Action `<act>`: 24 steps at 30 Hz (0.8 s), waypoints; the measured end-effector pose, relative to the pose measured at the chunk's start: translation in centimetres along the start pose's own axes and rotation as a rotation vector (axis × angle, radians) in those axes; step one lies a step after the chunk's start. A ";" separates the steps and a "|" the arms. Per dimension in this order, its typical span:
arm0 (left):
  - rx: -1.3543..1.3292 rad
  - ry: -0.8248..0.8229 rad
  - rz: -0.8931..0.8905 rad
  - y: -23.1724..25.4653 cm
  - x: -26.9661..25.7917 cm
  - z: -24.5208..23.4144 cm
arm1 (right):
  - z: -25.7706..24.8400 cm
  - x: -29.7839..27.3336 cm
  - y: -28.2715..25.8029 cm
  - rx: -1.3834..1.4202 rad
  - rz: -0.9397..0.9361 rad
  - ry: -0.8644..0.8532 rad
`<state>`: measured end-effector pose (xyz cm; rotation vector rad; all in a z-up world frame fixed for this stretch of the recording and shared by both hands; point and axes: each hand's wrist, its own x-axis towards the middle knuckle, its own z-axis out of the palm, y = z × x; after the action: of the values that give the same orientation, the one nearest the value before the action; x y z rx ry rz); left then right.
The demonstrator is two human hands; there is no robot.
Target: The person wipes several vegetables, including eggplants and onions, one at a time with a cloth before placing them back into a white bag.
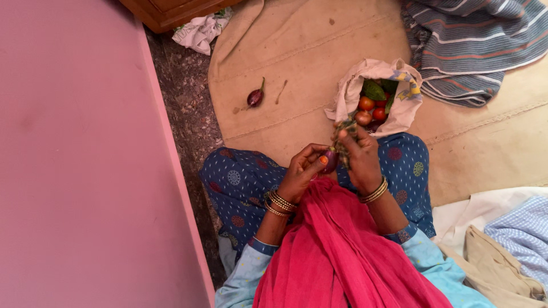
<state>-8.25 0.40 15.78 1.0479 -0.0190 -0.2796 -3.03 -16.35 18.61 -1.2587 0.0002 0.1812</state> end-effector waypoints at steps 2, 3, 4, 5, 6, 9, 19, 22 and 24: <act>-0.184 0.071 0.040 -0.5 0.4 0.4 | -0.1 0.5 0.3 0.223 0.071 0.013; -0.368 0.143 0.080 -0.8 0.6 0.7 | 0.1 0.6 0.6 0.195 0.081 0.037; -0.370 0.144 0.080 -1.0 0.8 0.9 | 0.4 0.7 1.0 0.167 0.090 0.061; -0.358 0.249 0.154 -1.1 1.2 0.9 | 0.7 0.5 1.5 0.163 0.093 0.056; -0.345 0.354 0.229 -1.4 1.5 0.9 | 1.2 -0.1 2.3 0.182 0.166 0.056; -0.100 0.386 0.349 -3.0 1.9 0.8 | 1.9 -1.0 4.5 0.203 0.216 0.062; 0.417 0.468 0.116 -2.5 2.7 -5.2 | 1.7 1.0 9.0 -0.036 0.191 0.049; 0.702 0.456 0.144 -0.9 4.4 -8.2 | 2.8 3.4 10.0 -0.120 0.233 0.024; 0.922 0.407 0.152 0.1 6.3 -10.6 | 3.7 5.4 10.7 -0.159 0.230 0.010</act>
<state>-0.62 7.96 9.78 1.9941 0.1519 0.1129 0.44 -8.99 9.14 -1.4174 0.1423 0.3800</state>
